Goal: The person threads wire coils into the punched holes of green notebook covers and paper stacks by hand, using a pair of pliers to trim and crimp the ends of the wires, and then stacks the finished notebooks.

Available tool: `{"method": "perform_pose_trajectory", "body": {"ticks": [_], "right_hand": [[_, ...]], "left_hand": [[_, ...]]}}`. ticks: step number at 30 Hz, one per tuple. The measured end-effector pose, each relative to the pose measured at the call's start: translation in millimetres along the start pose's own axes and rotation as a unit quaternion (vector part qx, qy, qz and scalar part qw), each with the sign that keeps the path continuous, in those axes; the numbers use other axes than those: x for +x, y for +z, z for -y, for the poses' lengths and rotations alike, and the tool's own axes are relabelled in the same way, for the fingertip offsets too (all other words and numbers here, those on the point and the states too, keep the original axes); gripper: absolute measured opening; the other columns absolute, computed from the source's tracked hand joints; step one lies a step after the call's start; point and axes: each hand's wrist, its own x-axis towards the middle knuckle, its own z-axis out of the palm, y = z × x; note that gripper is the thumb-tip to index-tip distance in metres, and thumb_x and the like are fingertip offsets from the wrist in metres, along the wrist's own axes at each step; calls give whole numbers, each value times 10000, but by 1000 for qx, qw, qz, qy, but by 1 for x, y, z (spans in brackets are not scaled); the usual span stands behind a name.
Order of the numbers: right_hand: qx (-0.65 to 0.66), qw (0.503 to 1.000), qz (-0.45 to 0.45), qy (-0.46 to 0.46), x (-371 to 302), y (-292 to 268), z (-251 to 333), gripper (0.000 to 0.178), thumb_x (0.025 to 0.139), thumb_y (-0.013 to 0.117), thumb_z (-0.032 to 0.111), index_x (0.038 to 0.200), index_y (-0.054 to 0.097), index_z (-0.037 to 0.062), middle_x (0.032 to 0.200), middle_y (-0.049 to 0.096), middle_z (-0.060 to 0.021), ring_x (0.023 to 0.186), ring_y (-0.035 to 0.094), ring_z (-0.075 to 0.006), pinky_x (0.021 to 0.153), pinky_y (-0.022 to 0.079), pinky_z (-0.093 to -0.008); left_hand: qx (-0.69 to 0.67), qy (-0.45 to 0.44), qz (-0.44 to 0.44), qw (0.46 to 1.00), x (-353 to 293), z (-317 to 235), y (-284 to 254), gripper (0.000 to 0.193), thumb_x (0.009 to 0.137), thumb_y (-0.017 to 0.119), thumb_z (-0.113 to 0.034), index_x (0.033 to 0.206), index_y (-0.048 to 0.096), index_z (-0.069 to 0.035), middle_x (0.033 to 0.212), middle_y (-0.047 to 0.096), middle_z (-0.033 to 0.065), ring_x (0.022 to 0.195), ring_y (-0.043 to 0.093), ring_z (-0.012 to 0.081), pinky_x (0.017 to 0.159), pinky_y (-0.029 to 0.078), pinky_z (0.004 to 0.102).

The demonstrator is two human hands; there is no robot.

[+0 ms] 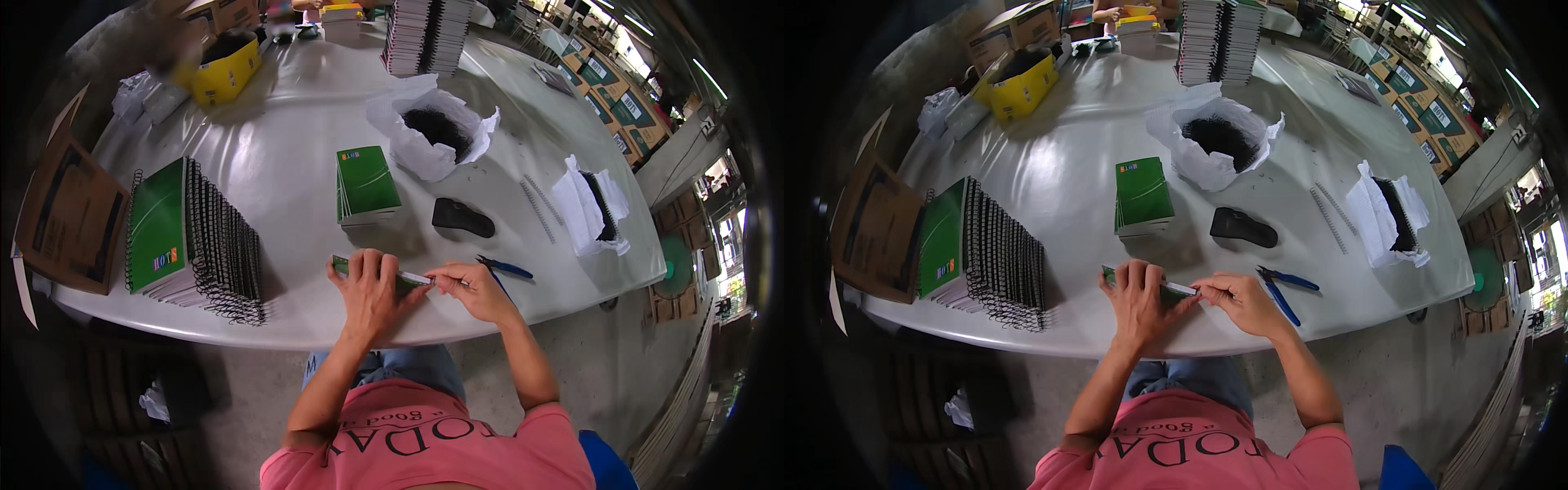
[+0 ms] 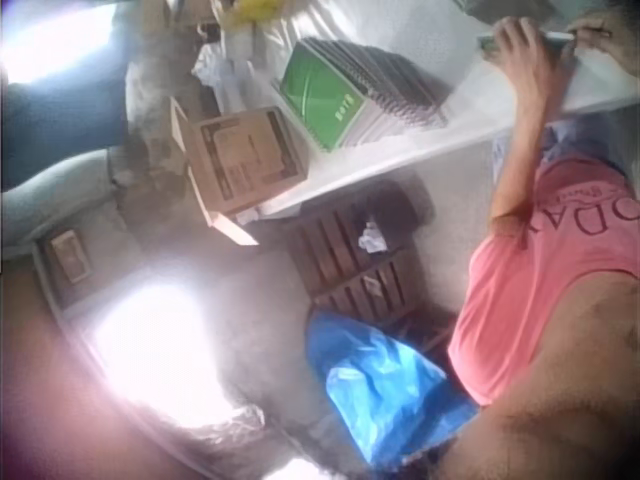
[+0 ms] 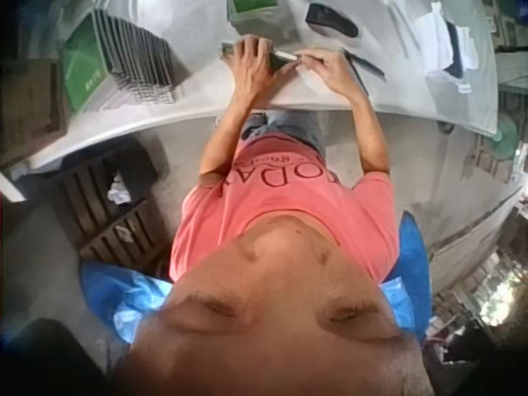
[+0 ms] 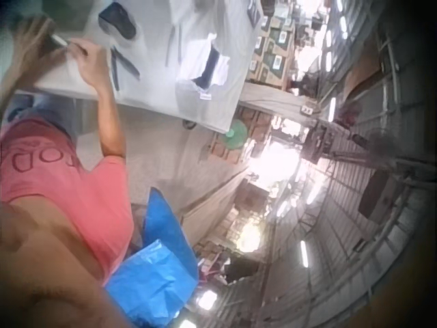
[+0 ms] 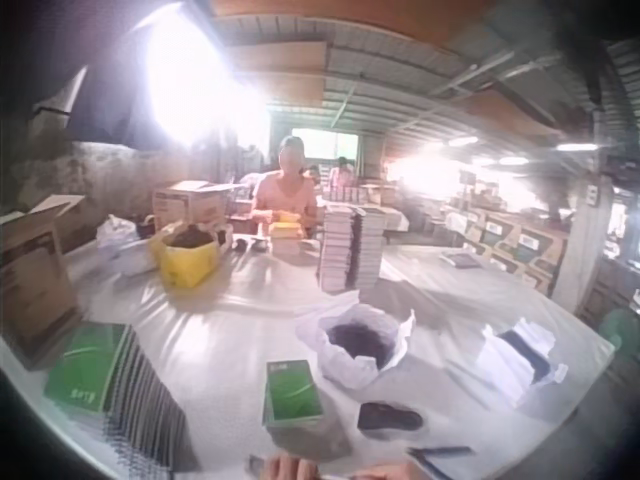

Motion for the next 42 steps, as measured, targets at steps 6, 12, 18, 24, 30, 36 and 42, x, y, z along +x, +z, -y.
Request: {"method": "perform_pose_trajectory", "body": {"ticks": [6,12,18,24,30,36,42], "right_hand": [[-70,997,29,-34,6,-2,6,255,931,531,123,1170,590,57,670,570,-75,567,498,-119,519,410,-276],[-9,1000,-18,7,-1,-9,28,366,874,624,174,1213,517,85,764,606,-70,581,535,-124,505,459,-263],[-86,995,-41,-40,-5,-9,10,195,878,613,128,1045,603,29,742,616,-91,597,561,-156,580,470,-275],[-301,943,-79,-116,30,-44,-19,200,826,584,108,1022,550,84,1113,585,-123,1083,539,-308,884,420,-388],[-121,991,-35,44,53,-61,-51,280,717,589,24,966,468,66,1176,582,-174,1131,527,-298,967,391,-423],[276,945,177,-17,43,-19,-27,220,733,601,-53,946,583,-2,1176,587,-248,1140,555,-330,997,413,-424],[232,948,208,-60,45,-28,-25,215,745,647,-47,959,641,-26,1128,616,-229,1170,534,-328,1014,394,-453]], "left_hand": [[0,1,12,1000,1,0,-2,641,626,638,-685,911,531,-121,958,472,58,962,451,258,859,248,564],[-33,21,13,999,0,5,-1,609,660,643,-641,987,557,-134,965,489,25,990,462,230,868,246,527],[-90,11,-9,996,0,4,-5,422,653,739,-513,838,603,-159,996,464,50,1028,420,268,858,300,469],[-142,3,-7,990,8,9,-11,452,610,784,-480,789,599,-108,1086,432,105,1063,385,317,886,329,472],[-158,22,10,987,8,12,-11,516,618,789,-485,787,569,-49,1139,420,147,1132,359,349,943,318,481],[-150,33,26,988,9,14,-12,528,646,770,-489,797,554,-32,1149,408,168,1172,342,367,963,305,487],[-162,26,42,985,11,15,-13,505,665,747,-503,834,569,-61,1158,400,153,1168,352,357,959,306,491]]}}
